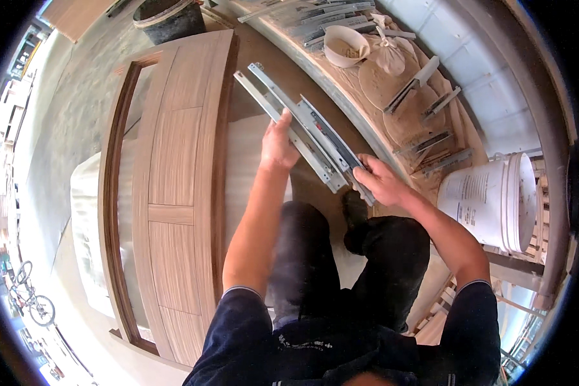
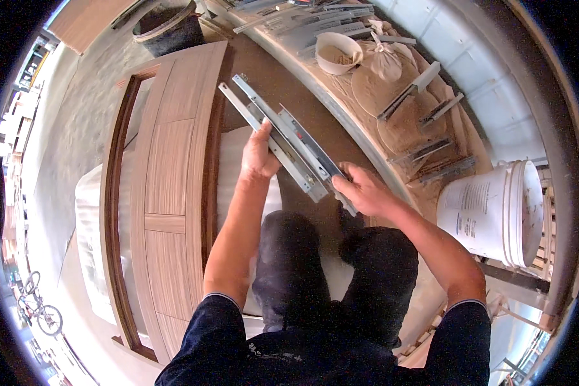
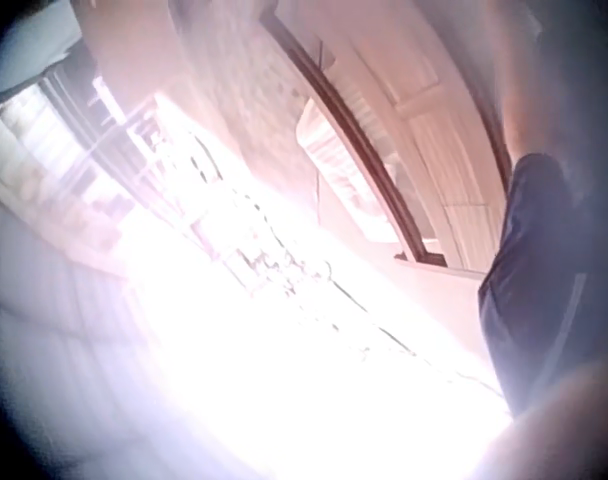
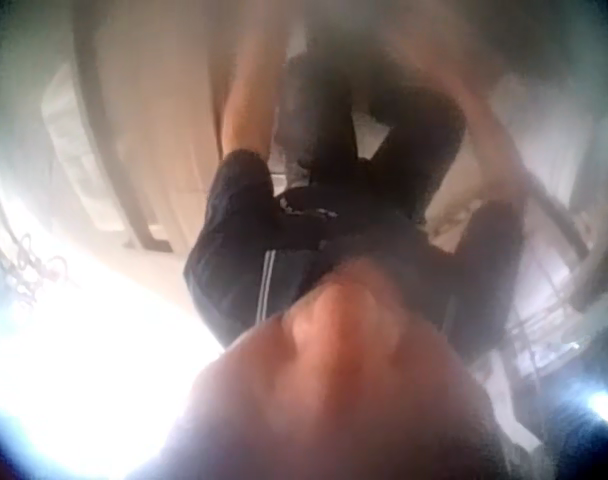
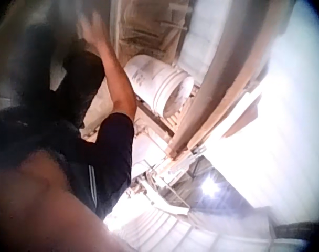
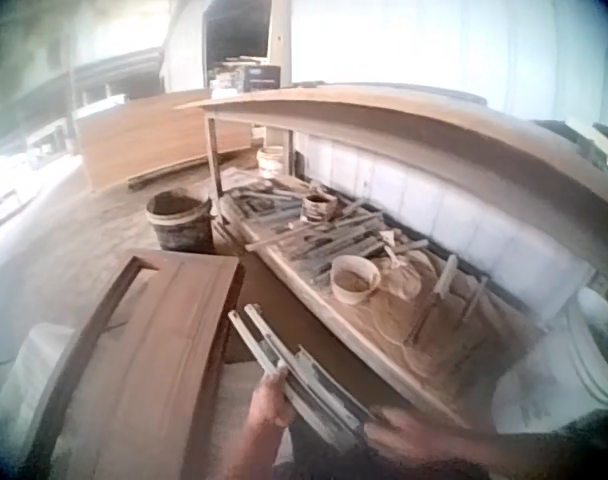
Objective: The person uses a drill to install hinges on a wooden door frame, then gathers several drawer slides from a shelf and matches them together by hand in a workshop.
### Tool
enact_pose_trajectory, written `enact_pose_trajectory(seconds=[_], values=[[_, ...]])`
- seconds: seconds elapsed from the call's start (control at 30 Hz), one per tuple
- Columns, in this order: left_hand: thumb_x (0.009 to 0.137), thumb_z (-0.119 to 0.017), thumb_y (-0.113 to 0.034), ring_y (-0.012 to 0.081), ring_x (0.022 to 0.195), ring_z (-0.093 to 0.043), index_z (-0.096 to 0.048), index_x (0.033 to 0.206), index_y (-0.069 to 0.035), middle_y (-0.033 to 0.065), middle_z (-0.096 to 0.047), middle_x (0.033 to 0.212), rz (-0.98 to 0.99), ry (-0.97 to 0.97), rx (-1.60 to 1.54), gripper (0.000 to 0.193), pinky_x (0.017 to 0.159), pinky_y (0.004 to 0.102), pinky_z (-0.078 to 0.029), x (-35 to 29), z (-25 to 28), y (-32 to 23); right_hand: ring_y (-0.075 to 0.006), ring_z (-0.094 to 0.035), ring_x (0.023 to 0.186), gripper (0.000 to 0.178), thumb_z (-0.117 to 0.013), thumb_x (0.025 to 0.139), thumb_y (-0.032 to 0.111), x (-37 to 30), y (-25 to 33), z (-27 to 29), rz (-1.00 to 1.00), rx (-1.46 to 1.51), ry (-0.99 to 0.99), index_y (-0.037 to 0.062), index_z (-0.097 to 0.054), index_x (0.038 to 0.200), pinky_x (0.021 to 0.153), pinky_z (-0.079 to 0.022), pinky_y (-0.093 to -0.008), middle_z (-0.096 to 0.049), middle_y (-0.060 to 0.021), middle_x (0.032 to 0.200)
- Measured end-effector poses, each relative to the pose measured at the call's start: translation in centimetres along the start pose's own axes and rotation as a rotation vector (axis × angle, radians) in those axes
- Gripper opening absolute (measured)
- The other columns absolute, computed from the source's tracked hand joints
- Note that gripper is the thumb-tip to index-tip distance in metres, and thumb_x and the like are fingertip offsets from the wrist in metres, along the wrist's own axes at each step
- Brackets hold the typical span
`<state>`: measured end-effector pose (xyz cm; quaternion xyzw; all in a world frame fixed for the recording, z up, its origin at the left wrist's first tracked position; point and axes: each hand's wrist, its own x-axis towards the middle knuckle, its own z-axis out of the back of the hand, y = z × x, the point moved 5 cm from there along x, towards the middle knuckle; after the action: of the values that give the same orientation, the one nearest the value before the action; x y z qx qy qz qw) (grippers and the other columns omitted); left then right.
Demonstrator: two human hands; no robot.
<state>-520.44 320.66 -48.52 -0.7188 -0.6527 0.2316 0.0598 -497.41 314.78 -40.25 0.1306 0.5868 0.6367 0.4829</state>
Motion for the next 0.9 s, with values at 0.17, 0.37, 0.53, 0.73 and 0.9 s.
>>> enact_pose_trajectory(seconds=[0.17,0.37,0.53,0.73,0.9], values=[[0.104,-0.051,-0.03,0.0332,0.105,-0.065,-0.057,0.126,-0.002,0.0155,-0.067,0.115,0.069,0.04,0.045,0.036,0.097,0.0499,-0.053,-0.3,-0.4,3.9,-0.0165,-0.058,0.086,0.035,-0.057,0.101,0.03,1.7,-1.5,-0.1,0.124,-0.024,-0.036,-0.0021,-0.06,0.115,0.079,-0.048,-0.0349,-0.064,-0.0092,0.091],[0.103,-0.053,-0.03,0.0358,0.112,-0.063,-0.054,0.13,-0.001,0.0174,-0.065,0.118,0.093,0.16,-0.056,0.04,0.099,0.0525,-0.052,0.1,-1.4,5.5,-0.0198,-0.06,0.099,0.045,-0.061,0.098,0.029,1.1,-3.1,0.7,0.072,-0.049,-0.054,-0.0045,-0.052,0.126,0.09,-0.048,-0.0371,-0.064,-0.0133,0.107],[0.102,-0.057,-0.027,0.0379,0.115,-0.062,-0.052,0.132,0.0,0.017,-0.065,0.116,0.107,0.17,-0.125,0.041,0.097,0.0544,-0.054,0.1,-0.7,6.1,-0.0239,-0.058,0.113,0.061,-0.065,0.093,0.028,1.0,-3.0,0.9,0.053,-0.077,0.004,-0.0052,-0.043,0.139,0.102,-0.044,-0.0382,-0.06,-0.0185,0.122],[0.102,-0.056,-0.023,0.0359,0.113,-0.064,-0.053,0.133,0.0,0.0168,-0.065,0.12,0.086,0.166,-0.111,0.038,0.095,0.0535,-0.055,-0.5,1.9,7.9,-0.0201,-0.057,0.11,0.066,-0.06,0.097,0.027,1.1,-6.6,0.9,-0.212,-0.349,0.118,-0.0064,-0.033,0.147,0.099,-0.046,-0.0368,-0.057,-0.0159,0.127],[0.103,-0.055,-0.023,0.0352,0.112,-0.064,-0.053,0.131,0.0,0.0175,-0.065,0.119,0.066,0.083,-0.067,0.036,0.096,0.051,-0.055,-1.0,3.2,9.0,-0.0308,-0.056,0.123,0.064,-0.057,0.097,0.034,1.3,-8.9,1.1,-0.22,-0.237,0.146,-0.0035,-0.039,0.146,0.106,-0.042,-0.0405,-0.059,-0.0223,0.132]])
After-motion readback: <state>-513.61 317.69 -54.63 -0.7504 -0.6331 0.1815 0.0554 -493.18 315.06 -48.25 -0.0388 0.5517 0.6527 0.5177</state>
